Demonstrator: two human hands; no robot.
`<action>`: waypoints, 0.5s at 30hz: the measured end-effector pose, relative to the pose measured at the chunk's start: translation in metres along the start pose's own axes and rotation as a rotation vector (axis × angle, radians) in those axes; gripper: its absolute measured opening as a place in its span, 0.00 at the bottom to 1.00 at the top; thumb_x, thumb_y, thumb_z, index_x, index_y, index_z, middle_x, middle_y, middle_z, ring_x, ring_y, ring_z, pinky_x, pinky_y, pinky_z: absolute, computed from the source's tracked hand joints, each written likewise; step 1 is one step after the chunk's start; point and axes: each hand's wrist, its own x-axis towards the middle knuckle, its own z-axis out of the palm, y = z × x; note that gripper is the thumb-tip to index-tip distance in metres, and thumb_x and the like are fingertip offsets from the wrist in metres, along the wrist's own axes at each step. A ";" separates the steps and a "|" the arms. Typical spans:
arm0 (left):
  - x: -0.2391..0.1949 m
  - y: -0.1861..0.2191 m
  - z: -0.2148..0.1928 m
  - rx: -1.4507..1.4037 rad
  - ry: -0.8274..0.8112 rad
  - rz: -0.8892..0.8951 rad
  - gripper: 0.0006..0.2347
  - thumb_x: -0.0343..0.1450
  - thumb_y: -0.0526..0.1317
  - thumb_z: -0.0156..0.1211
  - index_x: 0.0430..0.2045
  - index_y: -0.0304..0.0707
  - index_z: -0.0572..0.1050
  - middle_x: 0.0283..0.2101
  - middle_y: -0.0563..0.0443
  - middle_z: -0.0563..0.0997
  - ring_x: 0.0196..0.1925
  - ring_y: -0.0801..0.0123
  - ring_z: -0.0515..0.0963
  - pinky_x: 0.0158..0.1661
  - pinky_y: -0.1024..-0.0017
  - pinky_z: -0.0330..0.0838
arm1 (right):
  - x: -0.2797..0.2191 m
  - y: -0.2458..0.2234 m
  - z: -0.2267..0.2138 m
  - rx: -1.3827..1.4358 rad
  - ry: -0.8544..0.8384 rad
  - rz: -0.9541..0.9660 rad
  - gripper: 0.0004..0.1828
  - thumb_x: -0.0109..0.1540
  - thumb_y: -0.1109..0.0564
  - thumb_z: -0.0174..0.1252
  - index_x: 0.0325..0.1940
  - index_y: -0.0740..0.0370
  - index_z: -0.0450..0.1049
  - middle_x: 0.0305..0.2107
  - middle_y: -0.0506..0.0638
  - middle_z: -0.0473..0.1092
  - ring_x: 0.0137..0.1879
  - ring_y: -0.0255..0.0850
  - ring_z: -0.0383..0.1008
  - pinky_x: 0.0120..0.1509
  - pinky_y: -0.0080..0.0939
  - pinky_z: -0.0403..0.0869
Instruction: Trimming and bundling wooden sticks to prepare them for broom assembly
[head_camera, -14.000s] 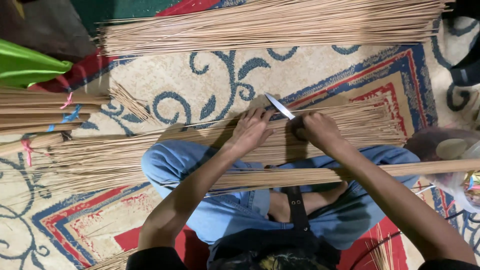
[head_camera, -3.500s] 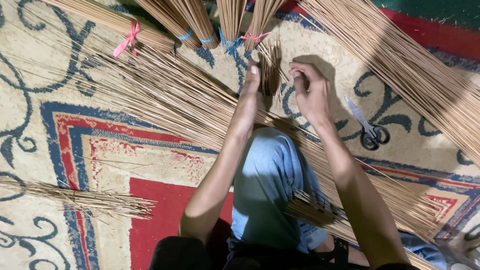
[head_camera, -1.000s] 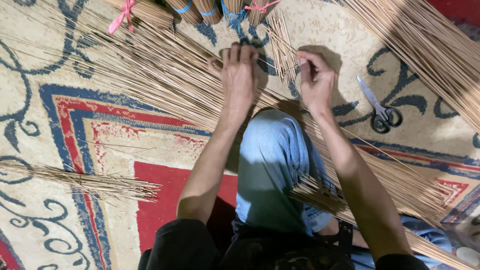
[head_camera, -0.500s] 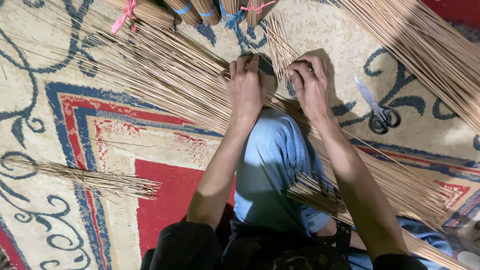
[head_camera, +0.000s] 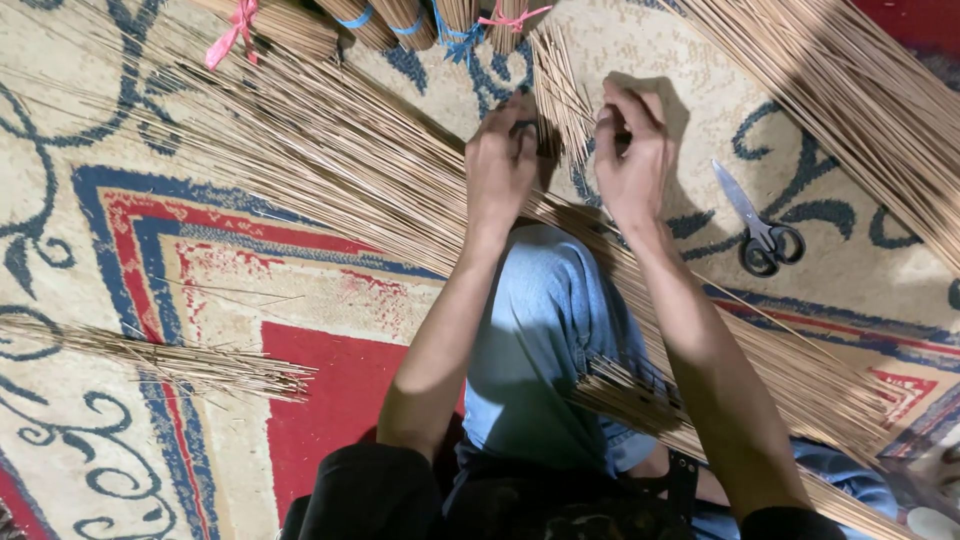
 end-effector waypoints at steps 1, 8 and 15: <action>0.002 0.003 0.002 0.000 0.000 -0.003 0.11 0.71 0.30 0.56 0.46 0.29 0.79 0.56 0.33 0.78 0.51 0.47 0.85 0.56 0.59 0.77 | -0.001 -0.003 0.002 0.000 -0.003 0.001 0.19 0.65 0.70 0.54 0.60 0.67 0.74 0.50 0.60 0.72 0.53 0.48 0.76 0.60 0.53 0.79; 0.013 0.013 0.016 -0.041 -0.091 -0.084 0.17 0.75 0.40 0.49 0.59 0.37 0.71 0.50 0.41 0.81 0.52 0.47 0.82 0.53 0.58 0.73 | 0.002 -0.030 -0.005 0.014 -0.201 0.016 0.26 0.60 0.73 0.48 0.63 0.68 0.74 0.53 0.63 0.72 0.51 0.52 0.80 0.60 0.48 0.80; 0.001 0.013 0.003 -0.118 -0.038 -0.093 0.17 0.75 0.39 0.51 0.59 0.32 0.72 0.55 0.41 0.82 0.46 0.60 0.89 0.53 0.67 0.79 | -0.010 -0.023 -0.015 0.105 -0.219 0.208 0.25 0.62 0.71 0.50 0.63 0.61 0.74 0.51 0.59 0.78 0.31 0.33 0.78 0.31 0.28 0.81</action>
